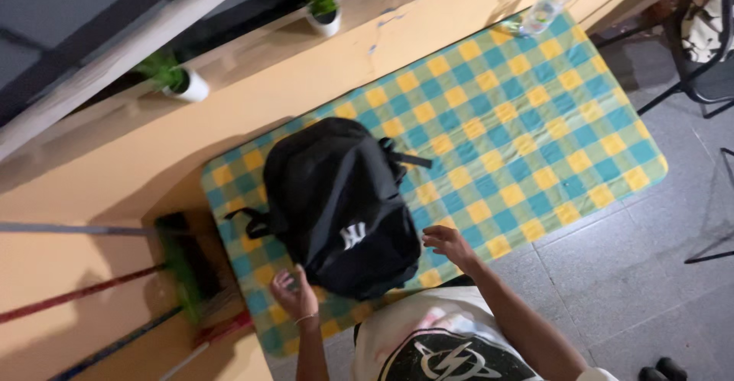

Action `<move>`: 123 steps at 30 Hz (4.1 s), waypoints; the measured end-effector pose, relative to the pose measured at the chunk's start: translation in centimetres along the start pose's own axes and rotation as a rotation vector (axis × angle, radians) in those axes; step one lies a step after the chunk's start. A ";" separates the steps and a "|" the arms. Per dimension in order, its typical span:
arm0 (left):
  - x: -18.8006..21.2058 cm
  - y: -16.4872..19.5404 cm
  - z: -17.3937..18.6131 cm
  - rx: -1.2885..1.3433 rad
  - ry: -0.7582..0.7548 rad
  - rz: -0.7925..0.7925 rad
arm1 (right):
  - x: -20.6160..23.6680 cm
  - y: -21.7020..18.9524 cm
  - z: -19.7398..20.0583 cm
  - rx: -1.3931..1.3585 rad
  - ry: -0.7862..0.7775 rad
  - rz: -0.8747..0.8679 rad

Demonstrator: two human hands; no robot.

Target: The person opens a black backpack on a table, places a water bottle inside, and zips it. They then reopen the backpack and take out a notebook, phone, wallet, tape roll, bottle, and card, laying the items on the table.

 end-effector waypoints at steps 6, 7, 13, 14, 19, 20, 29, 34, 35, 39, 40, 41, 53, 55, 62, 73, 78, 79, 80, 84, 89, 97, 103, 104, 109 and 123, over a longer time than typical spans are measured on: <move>0.9 12.1 -10.6 -0.259 -0.052 -0.254 | 0.2 -0.6 12.7 -0.181 0.074 -0.005; 1.4 14.0 -13.7 -0.220 -0.082 -0.308 | 0.1 -0.9 15.5 -0.186 0.099 0.004; 4.1 23.8 -35.1 0.148 -0.318 -0.364 | -1.0 -7.2 31.2 -0.332 0.225 0.095; 4.4 25.6 -38.9 0.229 -0.382 -0.389 | -1.5 -8.8 33.8 -0.352 0.237 0.113; 3.8 34.8 -54.8 0.371 -0.795 -0.268 | -4.2 -19.8 43.7 -0.265 0.242 0.340; 3.4 36.8 -57.8 0.346 -0.827 -0.294 | -5.0 -22.3 45.5 -0.257 0.237 0.381; -0.6 52.7 -73.2 0.460 -1.023 -0.183 | -9.2 -41.5 50.7 -0.064 0.235 0.425; 0.7 54.1 -74.6 0.323 -1.081 -0.173 | -9.7 -42.3 49.5 -0.085 0.200 0.378; 0.5 54.2 -75.3 0.372 -1.080 -0.137 | -10.6 -42.4 49.6 -0.119 0.226 0.371; 3.8 50.7 -73.2 0.300 -0.948 -0.309 | -10.4 -37.7 49.1 -0.367 0.305 0.468; 5.2 49.2 -72.4 0.333 -0.899 -0.238 | -10.4 -35.9 48.9 -0.388 0.330 0.450; 6.8 47.7 -71.4 0.365 -0.850 -0.170 | -10.3 -34.1 48.6 -0.410 0.356 0.431; 17.7 31.9 -53.6 0.134 -0.662 -0.312 | -4.5 -15.3 35.1 -0.628 0.230 0.074; 18.4 29.2 -50.4 0.216 -0.681 -0.247 | -2.9 -12.9 32.4 -0.560 0.204 0.017; 16.2 21.6 -40.8 0.432 -0.695 0.449 | 1.4 -6.1 22.3 -0.419 0.039 -0.062; 13.3 17.4 -26.6 0.823 -0.605 0.648 | 11.4 -4.7 3.0 -0.397 -0.216 0.046; 13.5 16.9 -25.8 0.757 -0.694 0.572 | 12.5 -3.9 1.6 -0.609 -0.038 -0.184; 13.5 16.8 -25.5 0.719 -0.692 0.539 | 12.7 -3.7 1.4 -0.587 -0.044 -0.150; 13.6 16.7 -25.2 0.675 -0.757 0.580 | 12.8 -3.4 1.3 -0.607 -0.029 -0.141; 9.8 17.8 -24.1 0.162 -0.712 0.016 | 12.7 -2.8 2.0 -0.634 0.027 -0.102; 1.7 20.9 -25.7 -0.169 -0.812 -0.549 | 12.3 -2.5 4.2 -0.625 0.077 -0.117; -4.1 22.2 -30.8 -0.862 -1.086 -0.782 | 8.7 -3.8 4.5 -0.575 0.045 -0.205; -4.5 21.0 -32.0 -1.203 -1.178 -0.718 | 6.6 -4.8 3.1 -0.479 -0.008 -0.211; -4.7 21.0 -31.7 -1.192 -1.176 -0.724 | 6.4 -4.8 2.8 -0.470 -0.017 -0.201; -5.8 20.4 -29.1 -1.287 -1.267 -0.627 | 5.9 -4.9 1.7 -0.264 -0.089 -0.124; -7.2 20.8 -27.1 -0.885 -0.939 -0.996 | 5.5 -6.1 -1.1 -0.094 -0.053 -0.088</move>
Point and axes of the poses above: each hand's wrist, its own x-axis away from the middle knuckle, its own z-axis out of the back of the hand, y = z × x, the point moved 2 cm from there along -x, towards the middle knuckle, and after that the axes turned 7 degrees about -y, right-handed, at the moved point
